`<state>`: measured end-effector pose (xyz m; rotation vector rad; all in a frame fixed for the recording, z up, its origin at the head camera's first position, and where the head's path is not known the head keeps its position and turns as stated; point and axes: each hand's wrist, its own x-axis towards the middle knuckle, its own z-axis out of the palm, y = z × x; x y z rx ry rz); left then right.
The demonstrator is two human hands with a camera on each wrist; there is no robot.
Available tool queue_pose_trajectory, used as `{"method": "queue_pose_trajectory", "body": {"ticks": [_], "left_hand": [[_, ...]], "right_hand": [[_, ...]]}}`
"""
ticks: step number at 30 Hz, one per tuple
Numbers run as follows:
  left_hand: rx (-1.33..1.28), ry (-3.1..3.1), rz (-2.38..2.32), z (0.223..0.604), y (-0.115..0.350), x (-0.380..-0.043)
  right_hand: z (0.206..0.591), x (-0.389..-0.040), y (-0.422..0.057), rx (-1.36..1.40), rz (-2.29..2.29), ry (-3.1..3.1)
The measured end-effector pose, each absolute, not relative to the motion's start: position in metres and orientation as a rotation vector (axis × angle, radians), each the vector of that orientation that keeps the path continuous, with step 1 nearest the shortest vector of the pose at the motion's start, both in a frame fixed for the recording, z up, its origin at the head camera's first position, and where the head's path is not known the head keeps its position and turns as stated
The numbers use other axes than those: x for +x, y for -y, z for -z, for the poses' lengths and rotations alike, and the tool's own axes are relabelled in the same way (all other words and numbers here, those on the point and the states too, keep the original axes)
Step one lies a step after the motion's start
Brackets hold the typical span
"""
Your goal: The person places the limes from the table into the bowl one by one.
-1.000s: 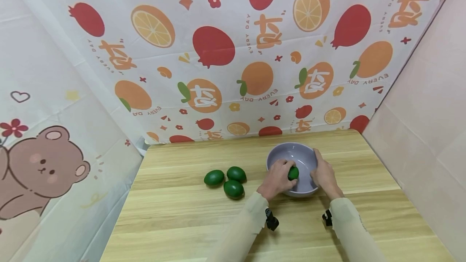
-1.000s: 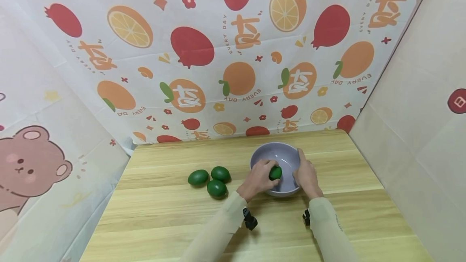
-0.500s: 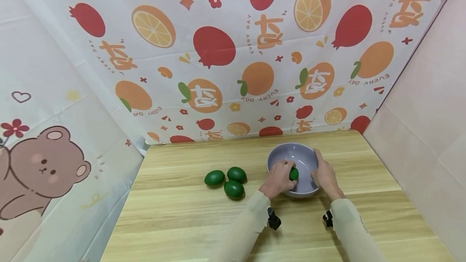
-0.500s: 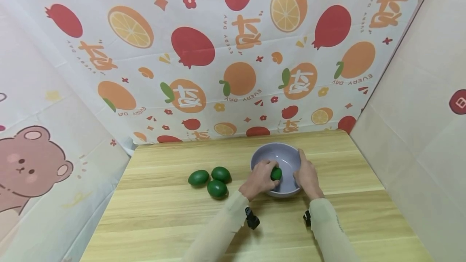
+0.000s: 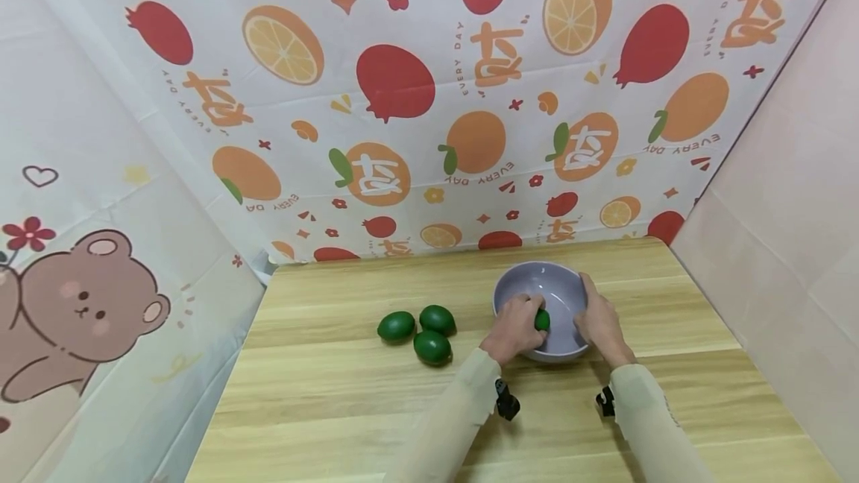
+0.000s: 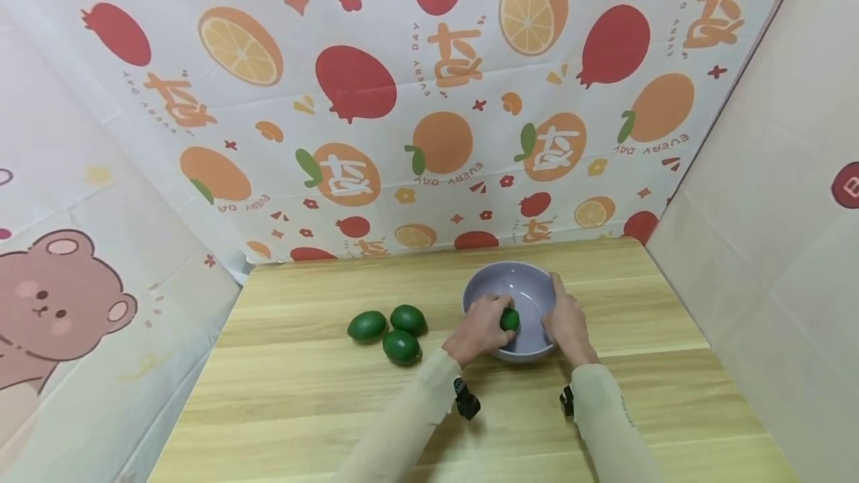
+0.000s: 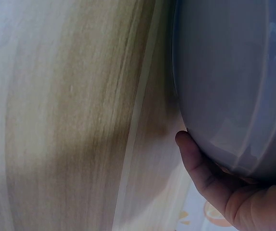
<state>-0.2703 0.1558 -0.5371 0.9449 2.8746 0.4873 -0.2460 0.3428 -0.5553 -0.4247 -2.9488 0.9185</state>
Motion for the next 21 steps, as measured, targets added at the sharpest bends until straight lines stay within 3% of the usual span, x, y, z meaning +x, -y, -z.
{"method": "queue_pose_trajectory", "body": {"ticks": [21], "left_hand": [[0.993, -2.873, -0.436, 0.5371, -0.1554, -0.2714]], "right_hand": [[0.555, -0.2473, -0.3432, -0.431, -0.936, 2.959]]}}
